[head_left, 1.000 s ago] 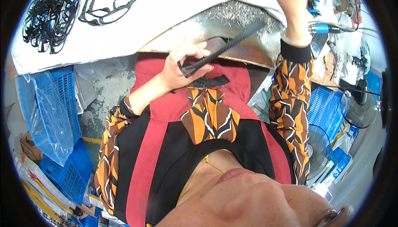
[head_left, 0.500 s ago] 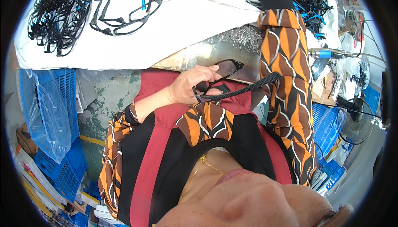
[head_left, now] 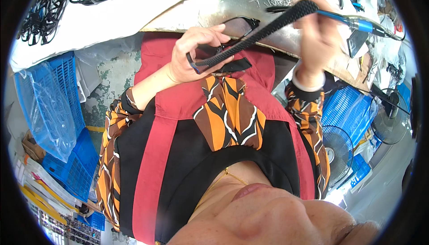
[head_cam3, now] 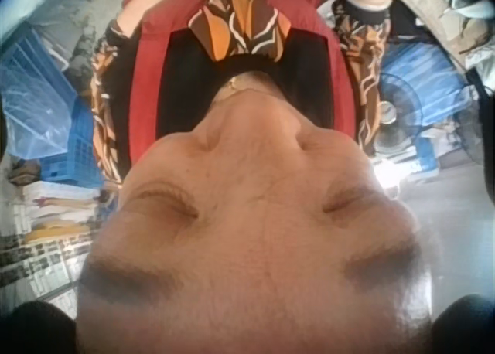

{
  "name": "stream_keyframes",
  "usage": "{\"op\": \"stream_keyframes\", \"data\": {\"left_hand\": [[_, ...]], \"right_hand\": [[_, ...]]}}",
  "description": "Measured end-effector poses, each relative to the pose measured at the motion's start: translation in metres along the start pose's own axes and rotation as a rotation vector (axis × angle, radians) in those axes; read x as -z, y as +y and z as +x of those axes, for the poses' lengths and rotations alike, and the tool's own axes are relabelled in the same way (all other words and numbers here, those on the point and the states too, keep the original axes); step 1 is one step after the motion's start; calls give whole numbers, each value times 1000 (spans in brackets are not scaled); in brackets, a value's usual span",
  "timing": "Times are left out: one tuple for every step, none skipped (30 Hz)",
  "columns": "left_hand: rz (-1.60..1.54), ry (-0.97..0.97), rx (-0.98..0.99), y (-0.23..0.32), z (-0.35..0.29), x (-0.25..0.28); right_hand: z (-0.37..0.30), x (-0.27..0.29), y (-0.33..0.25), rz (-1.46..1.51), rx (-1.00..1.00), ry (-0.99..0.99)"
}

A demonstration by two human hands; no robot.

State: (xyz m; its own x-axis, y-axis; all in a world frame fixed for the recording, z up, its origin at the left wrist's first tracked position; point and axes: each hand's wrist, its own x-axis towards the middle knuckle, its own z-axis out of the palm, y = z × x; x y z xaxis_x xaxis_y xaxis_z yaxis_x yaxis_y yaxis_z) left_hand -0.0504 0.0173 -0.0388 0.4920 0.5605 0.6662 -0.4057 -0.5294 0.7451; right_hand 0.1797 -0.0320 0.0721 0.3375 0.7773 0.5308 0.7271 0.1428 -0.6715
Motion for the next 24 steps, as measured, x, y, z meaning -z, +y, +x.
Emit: {"op": "stream_keyframes", "data": {"left_hand": [[17,-26,10,1,0,0],[6,-18,-5,0,1,-1],[52,-43,-6,1,1,-1],[46,-43,11,1,2,-3],[20,-16,3,1,3,-4],[2,-12,-14,1,5,-6],[18,-12,-16,1,6,-7],[44,-30,14,3,7,-7],[74,-39,12,4,9,-8],[96,-58,51,6,10,-7],[106,-50,64,8,11,-8],[122,-44,63,9,12,-7],[137,-39,62,10,13,-7],[155,-40,42,10,13,-8],[173,-40,22,10,12,-9],[134,3,-16,9,11,-11],[143,16,-14,8,10,-14],[128,12,-47,6,8,-17],[102,17,-92,5,6,-19],[102,23,-110,4,5,-22],[114,34,-106,3,3,-24],[114,55,-113,2,2,-25],[116,77,-125,1,1,-25],[100,81,-124,1,0,-25]], "right_hand": [[-14,-8,7,-206,26,-131],[-31,-17,11,-49,-322,-201],[-43,-20,17,220,-431,-147],[-48,-16,25,174,-361,-191],[-51,-11,32,94,-367,-241],[-50,-6,41,137,-454,-289],[-49,-1,48,220,-467,-341],[-48,3,55,209,-633,-378],[-48,3,60,293,-596,-356],[-47,3,64,379,-557,-340],[-47,1,65,466,-518,-327],[-47,-2,66,552,-481,-315],[-47,-4,65,507,-519,-330],[-46,-7,63,460,-558,-343],[-43,-7,61,412,-596,-356],[-43,-7,55,363,-635,-367],[-33,-6,56,194,-558,-344],[-28,-4,52,104,-500,-385],[-22,-3,49,16,-440,-425],[-15,-3,47,-71,-406,-476],[-11,-3,44,42,-468,-427],[-7,-4,43,145,-584,-450],[-3,-6,41,250,-695,-470],[-1,-7,40,267,-680,-433]]}}
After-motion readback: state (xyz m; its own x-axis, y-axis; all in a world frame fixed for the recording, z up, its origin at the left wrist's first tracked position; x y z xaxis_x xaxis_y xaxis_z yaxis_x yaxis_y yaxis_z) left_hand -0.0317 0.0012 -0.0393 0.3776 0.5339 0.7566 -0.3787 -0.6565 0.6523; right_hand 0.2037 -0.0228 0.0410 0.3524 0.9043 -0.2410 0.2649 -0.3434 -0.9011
